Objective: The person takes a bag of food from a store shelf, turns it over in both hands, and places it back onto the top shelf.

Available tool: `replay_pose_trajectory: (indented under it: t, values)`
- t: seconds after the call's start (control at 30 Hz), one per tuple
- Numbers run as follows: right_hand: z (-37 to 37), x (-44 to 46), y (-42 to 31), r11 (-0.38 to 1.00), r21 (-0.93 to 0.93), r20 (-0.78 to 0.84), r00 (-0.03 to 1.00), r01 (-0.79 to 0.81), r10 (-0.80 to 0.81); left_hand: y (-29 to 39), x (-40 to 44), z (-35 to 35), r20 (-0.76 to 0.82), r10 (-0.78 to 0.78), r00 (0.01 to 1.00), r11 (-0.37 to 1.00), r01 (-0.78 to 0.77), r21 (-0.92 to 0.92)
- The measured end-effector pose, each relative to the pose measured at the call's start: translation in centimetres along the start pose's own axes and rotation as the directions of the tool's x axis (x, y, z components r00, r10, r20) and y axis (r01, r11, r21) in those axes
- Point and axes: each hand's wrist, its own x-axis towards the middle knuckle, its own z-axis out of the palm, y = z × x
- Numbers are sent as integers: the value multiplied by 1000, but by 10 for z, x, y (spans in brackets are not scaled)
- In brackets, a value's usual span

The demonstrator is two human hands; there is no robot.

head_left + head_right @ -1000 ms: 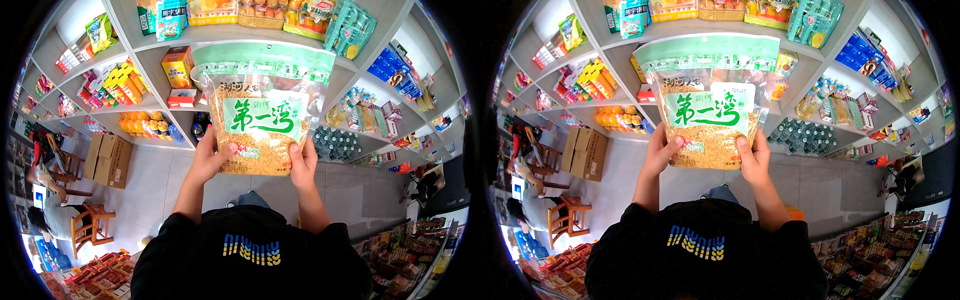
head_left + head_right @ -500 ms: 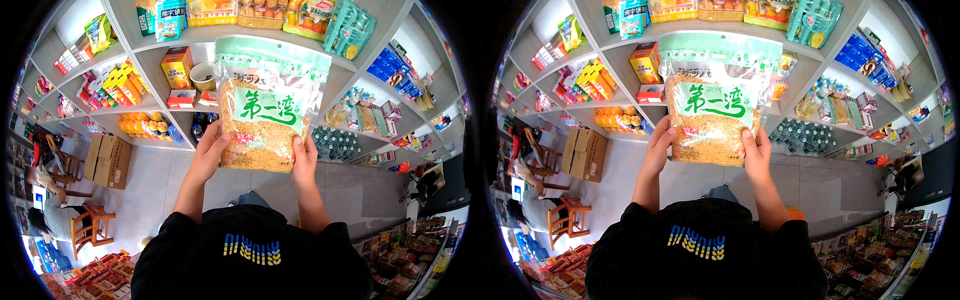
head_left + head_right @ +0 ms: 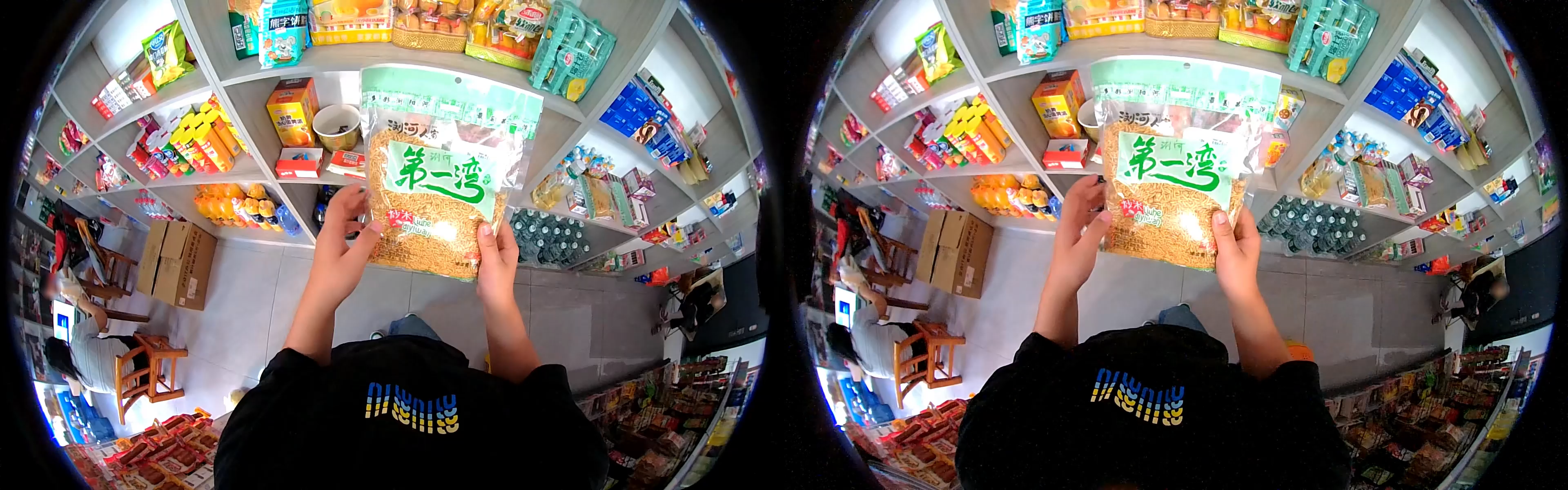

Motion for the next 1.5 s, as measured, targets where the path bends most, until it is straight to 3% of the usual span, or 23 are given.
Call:
replay_pose_trajectory:
  t: [0.07,0.2,0.33,0.5,0.77,0.83,0.93,0.97,1.03,1.17,1.3,1.5]
  values:
    - [2,1,-2,999,-41,-2,999,34,-34,1,-1,0,-109,268,957,833,-173,526]
    - [8,6,-2,994,-69,-16,996,89,-90,3,-11,11,7,217,976,906,-204,371]
    - [15,9,0,979,-129,-11,987,158,-160,5,-19,32,179,267,947,804,-321,500]
    - [26,6,-2,974,-148,-34,983,171,-178,-1,-19,38,199,288,937,779,-350,521]
    - [30,4,6,958,-232,75,985,168,-155,-4,-20,45,209,251,945,787,-325,525]
    - [32,2,5,946,-271,91,983,178,-159,-8,-19,44,185,259,948,812,-317,489]
    - [33,-2,8,824,-522,122,975,222,-185,-17,-15,40,159,229,960,880,-274,388]
    - [35,-3,6,823,-523,120,976,220,-184,-20,-15,40,160,227,961,881,-273,387]
    - [40,-7,-3,708,-644,180,957,288,-226,-24,-16,41,93,186,978,961,-201,192]
    - [44,-9,-11,548,-713,304,897,437,-320,-25,-14,42,68,172,983,974,-180,136]
    - [52,-16,-19,566,-740,295,932,363,-212,-36,-7,36,50,160,986,986,-156,-64]
    - [54,-17,-19,626,-668,364,910,402,-196,-35,-6,41,-12,116,993,953,-115,-281]
